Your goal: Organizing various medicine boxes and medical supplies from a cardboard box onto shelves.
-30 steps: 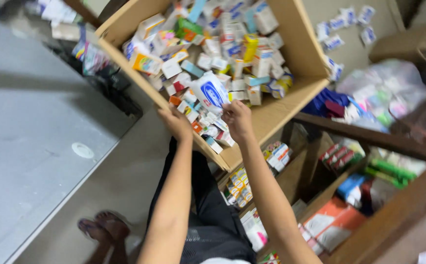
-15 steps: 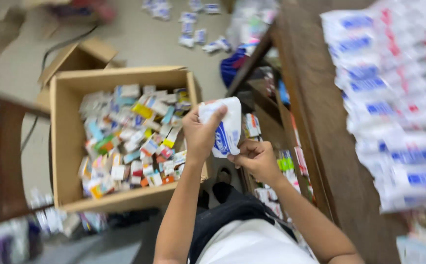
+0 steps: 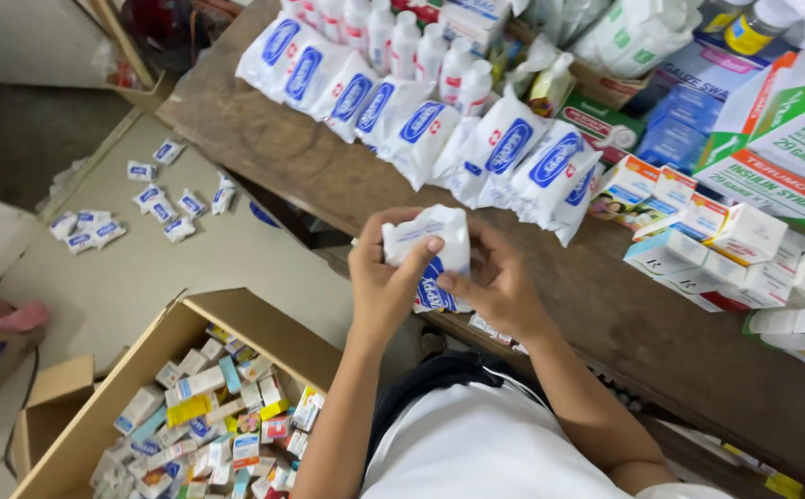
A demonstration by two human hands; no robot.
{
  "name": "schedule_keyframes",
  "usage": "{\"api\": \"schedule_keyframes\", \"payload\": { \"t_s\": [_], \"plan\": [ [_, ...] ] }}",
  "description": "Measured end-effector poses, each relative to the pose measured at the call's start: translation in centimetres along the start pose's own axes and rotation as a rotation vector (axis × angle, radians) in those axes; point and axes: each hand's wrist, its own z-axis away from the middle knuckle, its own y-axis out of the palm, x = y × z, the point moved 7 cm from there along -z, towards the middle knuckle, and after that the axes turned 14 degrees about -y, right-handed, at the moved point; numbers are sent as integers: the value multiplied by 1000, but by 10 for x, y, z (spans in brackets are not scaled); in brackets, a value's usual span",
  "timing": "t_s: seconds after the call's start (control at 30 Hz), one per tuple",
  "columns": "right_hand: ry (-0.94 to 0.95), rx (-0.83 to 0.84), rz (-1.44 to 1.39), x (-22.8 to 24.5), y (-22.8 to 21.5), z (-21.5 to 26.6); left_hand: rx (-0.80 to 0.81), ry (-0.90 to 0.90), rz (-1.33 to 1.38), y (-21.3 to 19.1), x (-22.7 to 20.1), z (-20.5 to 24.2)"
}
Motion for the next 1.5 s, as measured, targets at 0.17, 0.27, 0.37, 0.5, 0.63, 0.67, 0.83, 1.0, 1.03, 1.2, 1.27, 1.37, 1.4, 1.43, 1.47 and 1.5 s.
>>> {"api": "schedule_keyframes", "payload": {
  "t_s": [0.17,0.27,0.37,0.5,0.63,0.67,0.83,1.0,1.03,1.2,1.27,1.37,1.4,1.43,1.47,1.5],
  "plan": [
    [77,-114,177,-17,-68,-4,205,-76,-7,46,0,-33],
    [86,-193,225,-30,-92,-16,255,-229,-17,55,28,-56],
    [95,-199,298,-45,-93,-29,144,-251,-77,46,49,-74],
    [55,-177,287,-69,-85,-60,58,-254,-177,24,30,-110],
    [115,-153,423,-72,-82,-87,140,-225,-320,5,15,-189],
    [-39,-137,679,-60,-85,-92,168,-185,-347,4,13,-207],
    [-299,-128,1451,-52,-106,-103,321,-91,-415,25,49,-276],
    [-61,19,1548,-62,-107,-124,435,-53,-553,46,59,-281],
    [-53,28,1550,-62,-99,-126,434,-62,-546,47,62,-280],
    [-112,154,1610,-84,-78,-128,253,50,-564,41,56,-272],
    [-117,152,1619,-86,-79,-126,206,93,-514,38,34,-257],
    [-111,149,1620,-86,-82,-126,106,291,-556,32,20,-235],
    [-94,149,1614,-86,-83,-126,56,441,-645,32,17,-223],
    [-101,168,1605,-85,-83,-126,37,434,-646,33,24,-225],
    [-109,169,1602,-85,-84,-126,55,424,-630,37,31,-225],
    [-118,180,1593,-85,-83,-125,63,407,-615,38,40,-225]
  ]
}}
